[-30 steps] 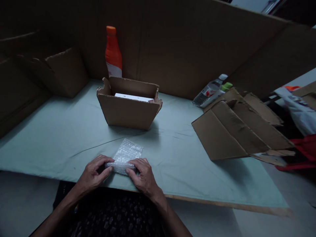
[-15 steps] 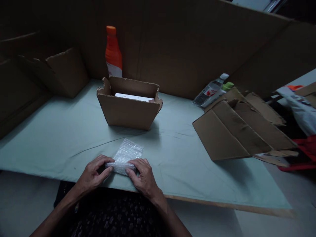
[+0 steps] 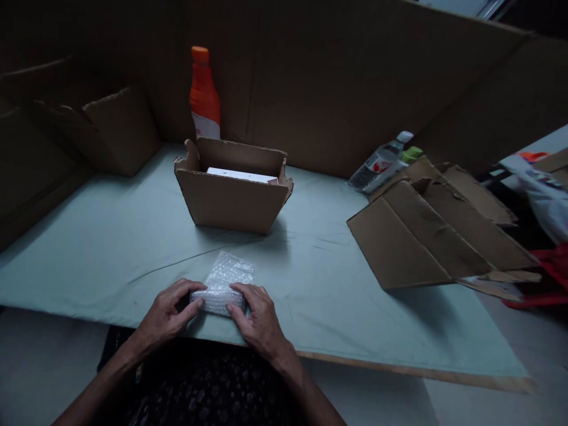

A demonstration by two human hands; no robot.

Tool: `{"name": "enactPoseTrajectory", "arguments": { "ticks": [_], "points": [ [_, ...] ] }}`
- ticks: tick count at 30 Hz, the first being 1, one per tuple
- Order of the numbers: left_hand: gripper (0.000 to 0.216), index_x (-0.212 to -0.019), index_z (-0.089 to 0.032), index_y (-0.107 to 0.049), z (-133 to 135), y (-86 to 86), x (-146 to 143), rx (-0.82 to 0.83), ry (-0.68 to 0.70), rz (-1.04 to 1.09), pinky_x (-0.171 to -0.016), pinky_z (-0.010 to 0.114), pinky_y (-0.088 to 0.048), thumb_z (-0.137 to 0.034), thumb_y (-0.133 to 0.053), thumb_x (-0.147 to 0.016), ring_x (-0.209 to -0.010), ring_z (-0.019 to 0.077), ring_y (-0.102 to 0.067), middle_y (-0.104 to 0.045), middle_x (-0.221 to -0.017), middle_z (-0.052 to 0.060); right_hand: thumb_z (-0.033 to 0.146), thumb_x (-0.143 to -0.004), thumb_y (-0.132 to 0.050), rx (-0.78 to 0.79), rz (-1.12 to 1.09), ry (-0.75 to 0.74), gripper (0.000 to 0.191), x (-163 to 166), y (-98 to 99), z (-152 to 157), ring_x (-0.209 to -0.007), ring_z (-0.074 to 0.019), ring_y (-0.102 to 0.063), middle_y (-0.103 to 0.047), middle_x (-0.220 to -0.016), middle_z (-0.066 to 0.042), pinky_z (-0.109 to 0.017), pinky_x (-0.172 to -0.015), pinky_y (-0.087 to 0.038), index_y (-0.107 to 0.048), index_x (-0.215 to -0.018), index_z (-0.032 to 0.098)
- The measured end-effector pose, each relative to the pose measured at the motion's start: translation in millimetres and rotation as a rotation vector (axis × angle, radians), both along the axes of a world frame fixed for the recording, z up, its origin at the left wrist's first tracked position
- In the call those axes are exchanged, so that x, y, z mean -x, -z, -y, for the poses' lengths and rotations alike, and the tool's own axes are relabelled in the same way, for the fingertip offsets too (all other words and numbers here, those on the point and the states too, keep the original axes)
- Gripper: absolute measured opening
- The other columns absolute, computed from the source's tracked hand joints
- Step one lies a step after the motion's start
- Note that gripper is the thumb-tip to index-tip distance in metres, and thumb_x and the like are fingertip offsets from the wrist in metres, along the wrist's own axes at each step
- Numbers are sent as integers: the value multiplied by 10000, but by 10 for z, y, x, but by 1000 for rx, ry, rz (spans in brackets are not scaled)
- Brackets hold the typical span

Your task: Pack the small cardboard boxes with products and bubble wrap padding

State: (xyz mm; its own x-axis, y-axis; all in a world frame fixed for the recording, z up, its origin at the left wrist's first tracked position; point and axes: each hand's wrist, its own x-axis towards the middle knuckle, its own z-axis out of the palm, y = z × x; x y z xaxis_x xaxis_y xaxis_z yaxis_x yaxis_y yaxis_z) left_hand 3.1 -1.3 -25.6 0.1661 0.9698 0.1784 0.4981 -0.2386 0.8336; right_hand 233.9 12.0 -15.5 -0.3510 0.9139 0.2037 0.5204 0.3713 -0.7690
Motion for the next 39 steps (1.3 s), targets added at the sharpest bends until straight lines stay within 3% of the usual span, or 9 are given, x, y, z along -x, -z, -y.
{"name": "enactPoseTrajectory", "arguments": {
  "ticks": [39],
  "points": [
    [167,-1034,-197,-676,-1,43,4,-38,6,11,-731,325,-523,-268,-581,-916,-833,186,-650,-711,-907,44,254,-927,-633,-68,-23,6,178,11,50,29,-906,-212,-690,-763,-997,-59,-379,-839,-548,-691,-1093,225]
  ]
}}
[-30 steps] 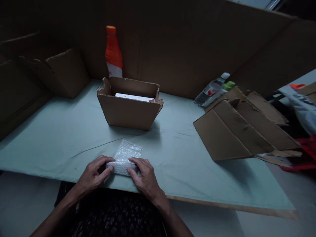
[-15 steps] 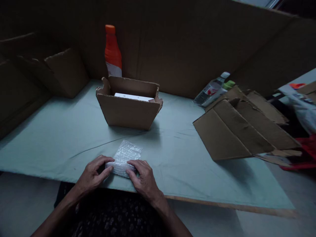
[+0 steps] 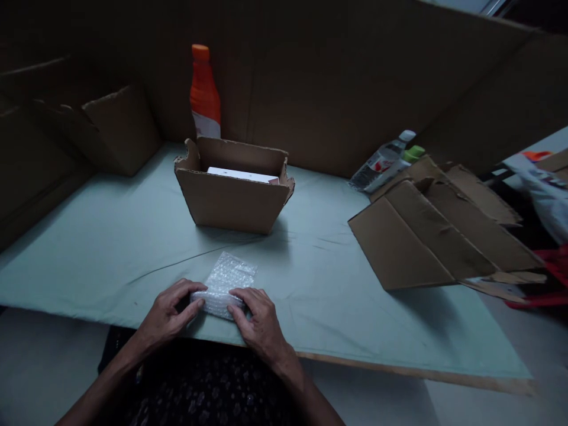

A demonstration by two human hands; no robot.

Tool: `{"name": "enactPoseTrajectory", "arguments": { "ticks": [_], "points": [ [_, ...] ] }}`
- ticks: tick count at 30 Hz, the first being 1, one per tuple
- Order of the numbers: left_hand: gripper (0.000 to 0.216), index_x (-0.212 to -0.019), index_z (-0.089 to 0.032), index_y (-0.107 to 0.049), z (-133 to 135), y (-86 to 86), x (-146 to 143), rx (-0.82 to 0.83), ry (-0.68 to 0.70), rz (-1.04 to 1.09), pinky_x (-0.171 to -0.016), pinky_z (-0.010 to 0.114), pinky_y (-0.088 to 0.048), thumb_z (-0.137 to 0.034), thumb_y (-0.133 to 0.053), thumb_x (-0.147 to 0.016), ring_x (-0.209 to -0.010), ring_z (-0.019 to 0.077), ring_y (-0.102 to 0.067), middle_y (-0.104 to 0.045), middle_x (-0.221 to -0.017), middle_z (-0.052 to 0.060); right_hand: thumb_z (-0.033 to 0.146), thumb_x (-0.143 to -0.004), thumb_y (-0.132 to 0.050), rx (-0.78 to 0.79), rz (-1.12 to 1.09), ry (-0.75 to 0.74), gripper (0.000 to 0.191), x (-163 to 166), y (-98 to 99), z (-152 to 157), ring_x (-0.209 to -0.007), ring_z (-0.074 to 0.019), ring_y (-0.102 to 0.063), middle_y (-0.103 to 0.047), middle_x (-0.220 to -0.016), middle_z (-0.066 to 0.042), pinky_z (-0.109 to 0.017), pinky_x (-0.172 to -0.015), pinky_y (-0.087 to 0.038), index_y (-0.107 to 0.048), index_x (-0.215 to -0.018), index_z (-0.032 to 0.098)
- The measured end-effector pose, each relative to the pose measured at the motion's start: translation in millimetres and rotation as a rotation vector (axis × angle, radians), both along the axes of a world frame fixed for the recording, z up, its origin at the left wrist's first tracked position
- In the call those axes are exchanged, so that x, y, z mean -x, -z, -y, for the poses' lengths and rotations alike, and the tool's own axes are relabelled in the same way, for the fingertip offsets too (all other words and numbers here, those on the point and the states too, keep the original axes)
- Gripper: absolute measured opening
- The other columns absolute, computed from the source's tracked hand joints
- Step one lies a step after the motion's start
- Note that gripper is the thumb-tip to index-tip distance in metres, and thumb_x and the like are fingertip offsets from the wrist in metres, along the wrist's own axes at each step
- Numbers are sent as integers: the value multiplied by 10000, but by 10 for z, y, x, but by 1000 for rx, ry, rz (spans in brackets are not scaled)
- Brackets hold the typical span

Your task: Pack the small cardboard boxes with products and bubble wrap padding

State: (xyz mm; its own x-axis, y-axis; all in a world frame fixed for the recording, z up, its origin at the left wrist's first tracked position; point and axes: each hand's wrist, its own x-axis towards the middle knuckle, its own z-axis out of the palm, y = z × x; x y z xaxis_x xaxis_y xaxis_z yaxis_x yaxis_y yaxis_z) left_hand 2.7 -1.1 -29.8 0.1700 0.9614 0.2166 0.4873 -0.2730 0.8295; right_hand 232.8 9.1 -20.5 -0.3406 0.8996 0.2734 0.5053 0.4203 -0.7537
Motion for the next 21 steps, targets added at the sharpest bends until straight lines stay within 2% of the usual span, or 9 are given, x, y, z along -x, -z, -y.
{"name": "enactPoseTrajectory", "arguments": {
  "ticks": [21],
  "points": [
    [167,-1027,-193,-685,1,12,4,-22,-9,11,-710,302,-514,-259,-595,-903,-806,176,-643,-706,-880,36,254,-918,-635,-17,-13,17,159,27,0,-1,-887,-210,-697,-767,-975,-60,-357,-815,-551,-703,-1059,223]
  ]
}}
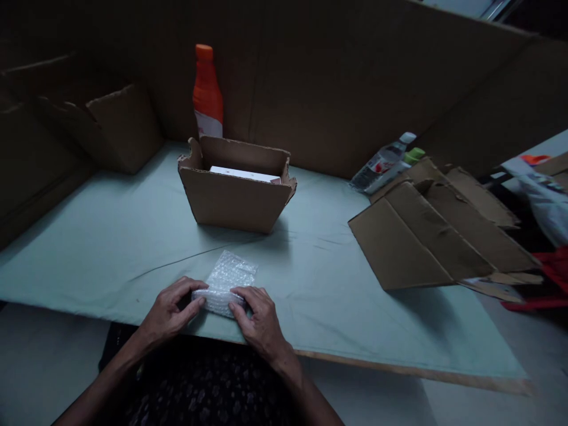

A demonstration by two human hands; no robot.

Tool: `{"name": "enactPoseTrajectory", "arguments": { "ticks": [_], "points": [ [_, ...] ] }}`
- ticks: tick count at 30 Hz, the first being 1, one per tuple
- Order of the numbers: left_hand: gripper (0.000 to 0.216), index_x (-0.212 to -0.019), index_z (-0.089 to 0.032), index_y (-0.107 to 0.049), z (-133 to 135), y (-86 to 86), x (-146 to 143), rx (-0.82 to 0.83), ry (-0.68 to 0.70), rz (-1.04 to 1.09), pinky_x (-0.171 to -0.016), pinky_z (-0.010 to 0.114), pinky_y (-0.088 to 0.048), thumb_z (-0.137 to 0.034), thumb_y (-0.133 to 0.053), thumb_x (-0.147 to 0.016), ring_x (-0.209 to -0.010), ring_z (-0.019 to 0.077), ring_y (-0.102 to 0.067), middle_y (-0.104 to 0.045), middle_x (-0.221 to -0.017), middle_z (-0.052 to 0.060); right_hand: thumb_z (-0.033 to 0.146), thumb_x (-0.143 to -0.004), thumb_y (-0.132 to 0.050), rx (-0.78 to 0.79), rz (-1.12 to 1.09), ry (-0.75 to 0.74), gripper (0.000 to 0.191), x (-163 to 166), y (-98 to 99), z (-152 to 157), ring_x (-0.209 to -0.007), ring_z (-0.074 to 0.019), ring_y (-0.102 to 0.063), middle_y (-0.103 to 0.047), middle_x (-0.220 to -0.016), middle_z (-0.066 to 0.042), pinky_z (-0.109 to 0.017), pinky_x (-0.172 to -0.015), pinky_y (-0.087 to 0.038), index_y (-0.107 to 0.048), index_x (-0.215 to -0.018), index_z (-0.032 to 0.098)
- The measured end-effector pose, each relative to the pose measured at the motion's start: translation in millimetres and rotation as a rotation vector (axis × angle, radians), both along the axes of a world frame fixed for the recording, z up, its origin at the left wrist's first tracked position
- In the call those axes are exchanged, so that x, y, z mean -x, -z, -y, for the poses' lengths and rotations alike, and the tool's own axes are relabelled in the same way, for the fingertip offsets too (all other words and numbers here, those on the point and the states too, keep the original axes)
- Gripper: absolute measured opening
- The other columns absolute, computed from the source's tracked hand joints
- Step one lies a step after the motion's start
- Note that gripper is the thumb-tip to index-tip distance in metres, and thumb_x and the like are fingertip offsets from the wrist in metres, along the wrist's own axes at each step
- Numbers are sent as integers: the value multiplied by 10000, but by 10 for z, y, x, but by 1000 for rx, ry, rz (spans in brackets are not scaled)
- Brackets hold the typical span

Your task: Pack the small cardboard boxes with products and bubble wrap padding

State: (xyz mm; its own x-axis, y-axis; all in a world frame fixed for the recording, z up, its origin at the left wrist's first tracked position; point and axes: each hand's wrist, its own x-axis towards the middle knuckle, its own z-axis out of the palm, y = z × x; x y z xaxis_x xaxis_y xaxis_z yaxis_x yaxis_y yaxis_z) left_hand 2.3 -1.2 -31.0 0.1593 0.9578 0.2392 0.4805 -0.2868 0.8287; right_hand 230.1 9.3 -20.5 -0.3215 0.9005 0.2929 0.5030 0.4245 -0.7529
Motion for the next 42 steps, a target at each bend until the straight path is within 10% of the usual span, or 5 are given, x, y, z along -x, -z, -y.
{"name": "enactPoseTrajectory", "arguments": {
  "ticks": [42],
  "points": [
    [176,-1006,-193,-688,-6,-30,-4,23,-4,7,-668,306,-516,-278,-578,-897,-780,181,-637,-703,-855,46,283,-915,-615,3,7,21,134,22,2,-33,-821,-214,-693,-762,-893,-61,-366,-779,-565,-714,-976,217]
  ]
}}
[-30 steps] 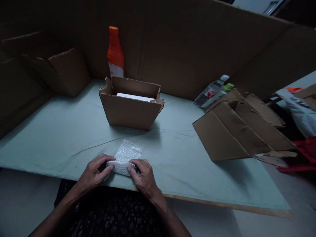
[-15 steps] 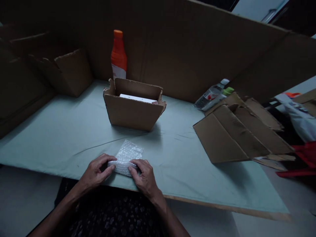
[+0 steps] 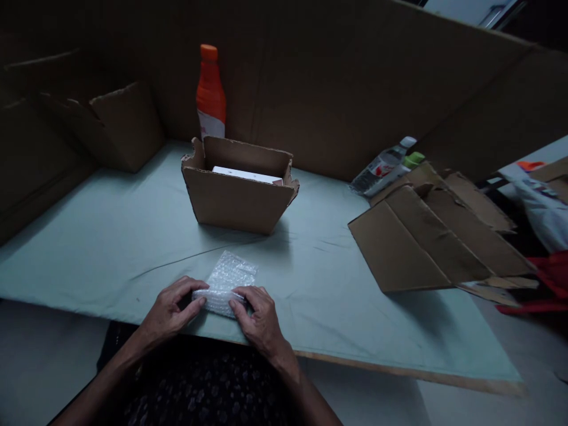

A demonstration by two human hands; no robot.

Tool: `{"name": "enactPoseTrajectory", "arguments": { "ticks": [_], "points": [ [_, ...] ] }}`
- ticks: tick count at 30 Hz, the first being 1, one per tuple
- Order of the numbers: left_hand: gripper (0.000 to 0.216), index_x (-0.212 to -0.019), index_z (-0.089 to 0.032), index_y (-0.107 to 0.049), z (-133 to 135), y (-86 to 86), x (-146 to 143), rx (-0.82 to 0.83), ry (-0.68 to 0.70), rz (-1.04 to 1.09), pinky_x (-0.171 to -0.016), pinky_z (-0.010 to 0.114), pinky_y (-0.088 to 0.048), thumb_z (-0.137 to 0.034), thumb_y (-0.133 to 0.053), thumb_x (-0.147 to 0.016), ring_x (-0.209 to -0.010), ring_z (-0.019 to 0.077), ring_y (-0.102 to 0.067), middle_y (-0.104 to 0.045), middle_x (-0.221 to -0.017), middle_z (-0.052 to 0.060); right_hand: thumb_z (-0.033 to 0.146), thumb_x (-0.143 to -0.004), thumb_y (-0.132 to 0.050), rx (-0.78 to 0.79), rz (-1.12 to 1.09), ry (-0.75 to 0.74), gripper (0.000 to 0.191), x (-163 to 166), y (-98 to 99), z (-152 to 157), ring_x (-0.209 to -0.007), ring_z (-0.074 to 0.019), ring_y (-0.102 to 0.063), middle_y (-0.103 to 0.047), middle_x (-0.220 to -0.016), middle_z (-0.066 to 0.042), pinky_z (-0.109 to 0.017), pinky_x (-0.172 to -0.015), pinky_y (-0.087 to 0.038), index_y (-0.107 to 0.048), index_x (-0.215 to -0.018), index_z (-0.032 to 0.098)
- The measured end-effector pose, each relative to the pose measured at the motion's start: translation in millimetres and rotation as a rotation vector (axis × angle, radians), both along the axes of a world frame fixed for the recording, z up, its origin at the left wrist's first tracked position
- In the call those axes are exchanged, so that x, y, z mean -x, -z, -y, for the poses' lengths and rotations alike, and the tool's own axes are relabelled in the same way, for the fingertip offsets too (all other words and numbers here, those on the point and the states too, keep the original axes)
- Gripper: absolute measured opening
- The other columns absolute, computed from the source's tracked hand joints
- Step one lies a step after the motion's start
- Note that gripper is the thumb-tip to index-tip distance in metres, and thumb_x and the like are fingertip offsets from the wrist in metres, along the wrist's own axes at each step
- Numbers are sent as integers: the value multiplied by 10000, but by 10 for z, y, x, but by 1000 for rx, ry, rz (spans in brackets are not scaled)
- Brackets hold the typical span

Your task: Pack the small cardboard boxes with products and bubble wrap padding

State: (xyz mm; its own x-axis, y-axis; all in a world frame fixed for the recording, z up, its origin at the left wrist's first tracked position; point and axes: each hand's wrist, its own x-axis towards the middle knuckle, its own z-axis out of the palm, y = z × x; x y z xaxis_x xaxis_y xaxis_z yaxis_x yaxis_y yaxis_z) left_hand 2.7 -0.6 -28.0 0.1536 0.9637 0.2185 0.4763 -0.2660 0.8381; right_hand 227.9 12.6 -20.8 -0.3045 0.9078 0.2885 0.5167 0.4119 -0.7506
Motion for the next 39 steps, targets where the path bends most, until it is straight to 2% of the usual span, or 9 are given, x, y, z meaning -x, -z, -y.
{"name": "enactPoseTrajectory", "arguments": {
  "ticks": [16,24,33,39],
  "points": [
    [175,-998,-188,-690,2,0,-8,-8,-4,-11,-707,319,-534,-275,-576,-898,-800,185,-657,-724,-878,54,279,-914,-619,4,-7,-4,137,-11,13,4,-824,-211,-697,-767,-902,-60,-364,-780,-560,-718,-985,214],
    [168,-1006,-197,-685,7,-6,-8,0,-8,0,-628,283,-516,-265,-575,-898,-801,188,-648,-712,-874,52,280,-919,-617,4,-6,-4,132,-13,-5,4,-828,-215,-694,-764,-904,-63,-365,-780,-556,-713,-982,215],
    [165,-1008,-185,-682,5,0,-1,-17,10,-9,-711,318,-524,-265,-576,-909,-808,183,-646,-707,-880,47,262,-926,-610,13,-25,-21,132,-5,7,6,-837,-211,-694,-767,-919,-54,-373,-800,-545,-710,-997,212],
    [159,-1009,-184,-682,10,13,1,-34,2,-9,-711,306,-518,-254,-579,-909,-807,178,-648,-708,-876,41,272,-931,-602,11,-16,-21,145,-13,12,4,-835,-211,-693,-767,-921,-57,-373,-801,-547,-713,-1002,213]
  ]
}}
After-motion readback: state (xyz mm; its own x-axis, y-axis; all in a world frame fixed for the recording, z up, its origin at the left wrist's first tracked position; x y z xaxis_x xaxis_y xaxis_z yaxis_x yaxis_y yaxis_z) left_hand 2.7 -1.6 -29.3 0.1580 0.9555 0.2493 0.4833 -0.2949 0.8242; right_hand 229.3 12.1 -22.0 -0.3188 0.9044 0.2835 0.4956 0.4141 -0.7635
